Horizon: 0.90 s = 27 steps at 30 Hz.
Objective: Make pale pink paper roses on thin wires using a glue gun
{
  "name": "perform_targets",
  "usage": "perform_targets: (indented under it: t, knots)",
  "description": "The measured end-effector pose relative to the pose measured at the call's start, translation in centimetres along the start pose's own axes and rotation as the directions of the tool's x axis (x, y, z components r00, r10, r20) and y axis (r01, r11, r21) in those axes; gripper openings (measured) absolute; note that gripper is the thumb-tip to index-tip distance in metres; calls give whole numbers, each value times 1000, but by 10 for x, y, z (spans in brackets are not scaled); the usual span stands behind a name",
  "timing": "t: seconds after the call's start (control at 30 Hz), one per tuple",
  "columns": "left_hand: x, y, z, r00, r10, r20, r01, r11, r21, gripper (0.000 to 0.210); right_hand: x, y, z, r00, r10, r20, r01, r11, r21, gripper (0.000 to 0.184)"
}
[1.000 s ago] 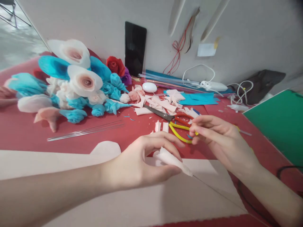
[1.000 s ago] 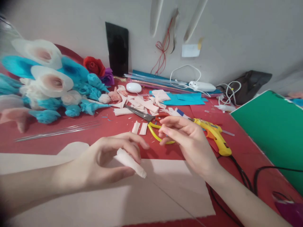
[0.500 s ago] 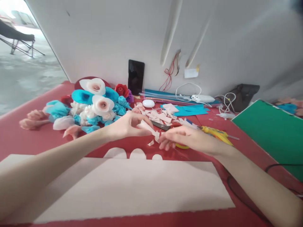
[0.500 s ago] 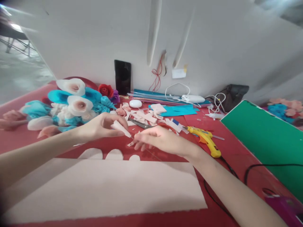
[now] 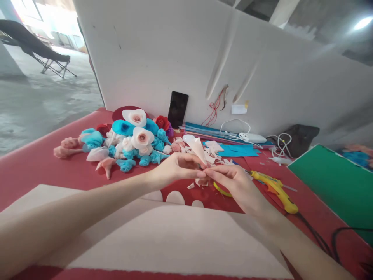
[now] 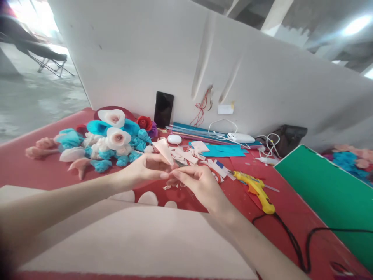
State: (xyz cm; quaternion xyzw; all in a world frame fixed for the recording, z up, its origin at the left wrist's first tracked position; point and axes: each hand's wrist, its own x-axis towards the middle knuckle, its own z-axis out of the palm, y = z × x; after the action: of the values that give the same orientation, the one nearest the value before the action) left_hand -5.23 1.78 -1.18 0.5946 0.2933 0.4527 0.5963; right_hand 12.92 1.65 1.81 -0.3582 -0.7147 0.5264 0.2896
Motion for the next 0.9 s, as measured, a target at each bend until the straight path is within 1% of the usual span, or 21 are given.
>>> perform_targets:
  t: [0.07,0.2,0.27,0.37,0.5,0.7,0.83,0.9]
  knots:
    - [-3,0,10,999,-13,-41,11,1000,-28,19,-1,1,2,1000,-20,-20,20,1000,3,23]
    - [-10,8,26,983,-16,-183,11,1000,-28,18,-4,0,5,997,-44,-62,42,999,-25,23]
    - [-12,13,30,971,-10,-237,8,1000,-10,19,-5,-2,6,995,-53,-83,49,997,-52,23]
    - [-14,17,34,961,-8,-275,13,1000,16,22,-9,-5,9,991,-66,-118,54,994,-98,22]
    - [-16,17,35,956,7,-294,7,999,47,28,-12,-7,12,985,-77,-151,56,989,-137,21]
    - [-19,15,34,955,58,-289,-37,996,77,31,-15,-8,13,985,-91,-144,72,989,-129,22]
    - [-18,17,32,961,82,-263,-61,994,87,30,-16,-9,13,988,-90,-125,76,991,-113,23]
    - [-17,19,31,967,94,-236,-74,993,91,25,-15,-9,13,989,-88,-120,76,992,-102,23]
